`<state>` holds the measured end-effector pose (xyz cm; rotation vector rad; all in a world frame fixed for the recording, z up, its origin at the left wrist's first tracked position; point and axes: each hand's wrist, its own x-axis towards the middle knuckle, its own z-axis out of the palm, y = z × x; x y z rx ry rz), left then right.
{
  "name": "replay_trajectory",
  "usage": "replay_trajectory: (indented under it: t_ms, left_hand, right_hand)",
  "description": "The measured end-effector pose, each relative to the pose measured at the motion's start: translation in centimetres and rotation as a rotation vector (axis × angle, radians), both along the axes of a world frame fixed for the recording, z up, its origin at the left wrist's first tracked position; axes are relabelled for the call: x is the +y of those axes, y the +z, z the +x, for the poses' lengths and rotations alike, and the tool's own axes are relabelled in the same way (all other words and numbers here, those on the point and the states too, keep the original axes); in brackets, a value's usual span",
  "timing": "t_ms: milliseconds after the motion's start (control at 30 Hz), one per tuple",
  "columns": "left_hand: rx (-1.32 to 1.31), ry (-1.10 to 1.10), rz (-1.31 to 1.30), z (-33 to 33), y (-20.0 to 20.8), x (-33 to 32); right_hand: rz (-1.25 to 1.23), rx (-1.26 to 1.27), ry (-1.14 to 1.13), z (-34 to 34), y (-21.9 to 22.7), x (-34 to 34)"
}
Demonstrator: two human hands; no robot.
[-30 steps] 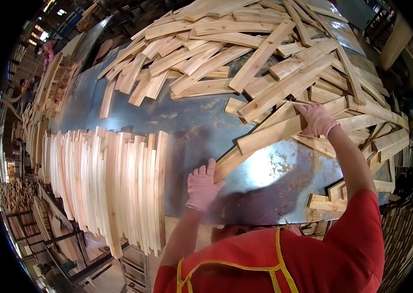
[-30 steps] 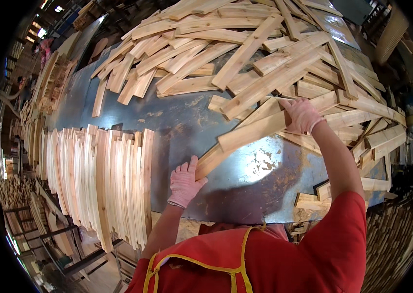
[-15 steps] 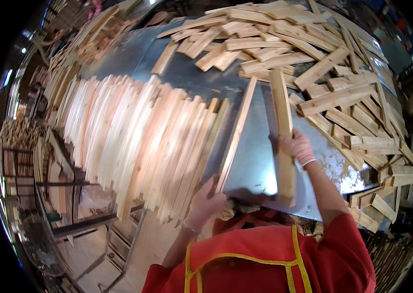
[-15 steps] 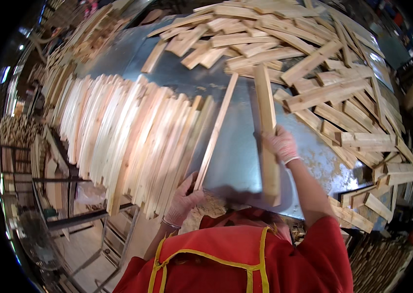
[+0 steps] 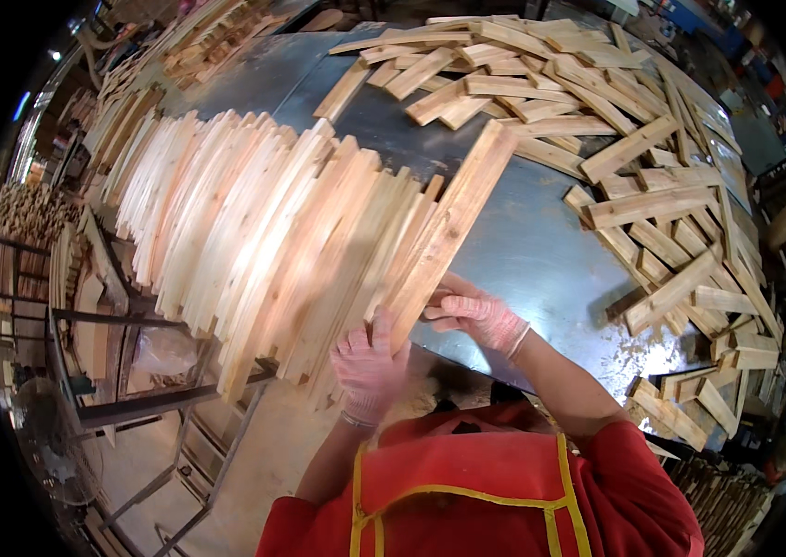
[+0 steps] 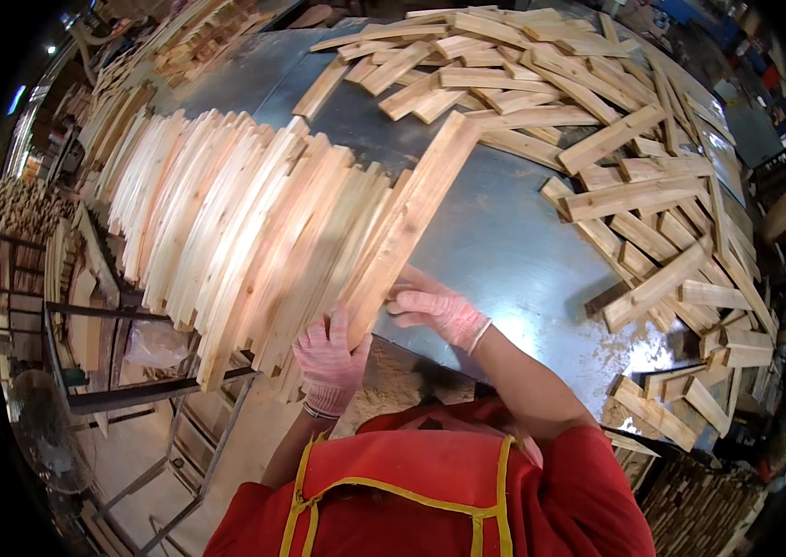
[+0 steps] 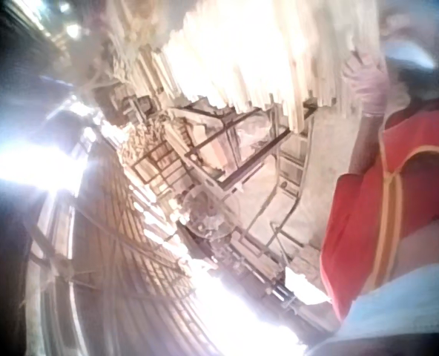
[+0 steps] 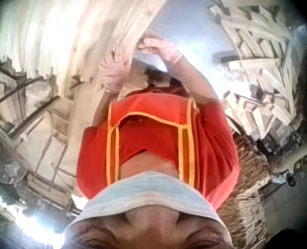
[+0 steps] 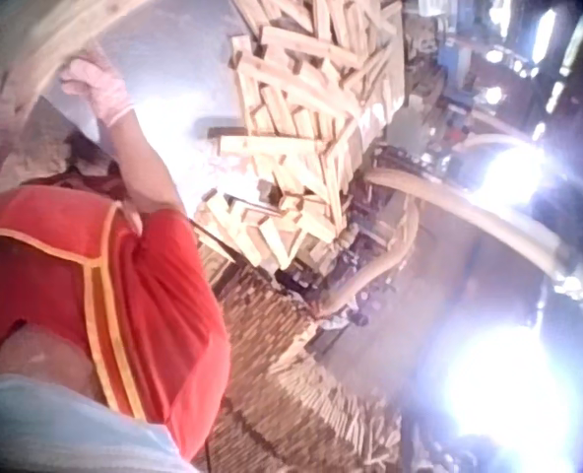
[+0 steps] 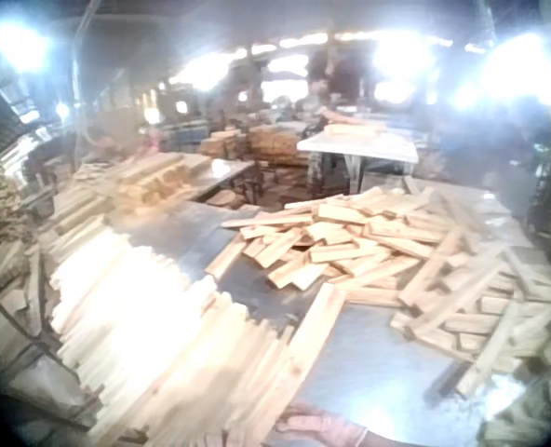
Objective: The person picks up thin wooden planks from a large pile on a metal table and stacks them neatly on the left side. They handle the planks one by one, aligning them to form a growing stack. The process is repetitive and continues throughout the clip.
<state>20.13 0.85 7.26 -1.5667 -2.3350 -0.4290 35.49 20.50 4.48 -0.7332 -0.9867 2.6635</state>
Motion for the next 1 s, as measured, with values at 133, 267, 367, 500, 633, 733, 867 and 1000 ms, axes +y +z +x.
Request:
replay_trajectory:
  t_ms: [133, 267, 367, 500, 633, 733, 867, 1000]
  left_hand:
    - [-0.092, -0.099, -0.025, 3.1, 0.6, 3.0]
    - [-0.809, -0.124, -0.092, 6.4, 1.0, 6.9]
    - [-1.161, -0.097, -0.199, 9.1, -1.4, 7.9]
    - [-1.181, -0.152, -0.474, 12.6, -2.7, 9.2]
    - [-1.159, -0.267, -0.490, 17.6, -4.7, 10.0]
    - [-1.101, -0.448, -0.333, 20.0, -8.3, 10.4]
    - [-0.970, -0.303, -0.559, 22.8, -3.4, 13.1]
    - [-0.829, -0.245, -0.594, 22.8, -3.0, 13.6]
  right_hand:
    - [-0.122, 0.102, -0.288, 0.5, 1.5, 0.3]
    - [-0.121, 0.099, -0.331, 7.1, 0.6, 2.9]
    - [-0.124, -0.041, -0.363, 13.5, -2.3, 4.3]
    - [0.522, -0.472, -0.251, 21.9, 0.5, 13.5]
    - [0.820, -0.582, -0.731, 33.2, 8.7, 34.4]
    - [0.700, -0.430, -1.403, 37.9, 13.2, 40.8]
    - [1.124, -0.981, -1.132, 38.5, 5.8, 34.9]
    - [1.248, -1.290, -0.496, 33.1, 0.3, 17.7]
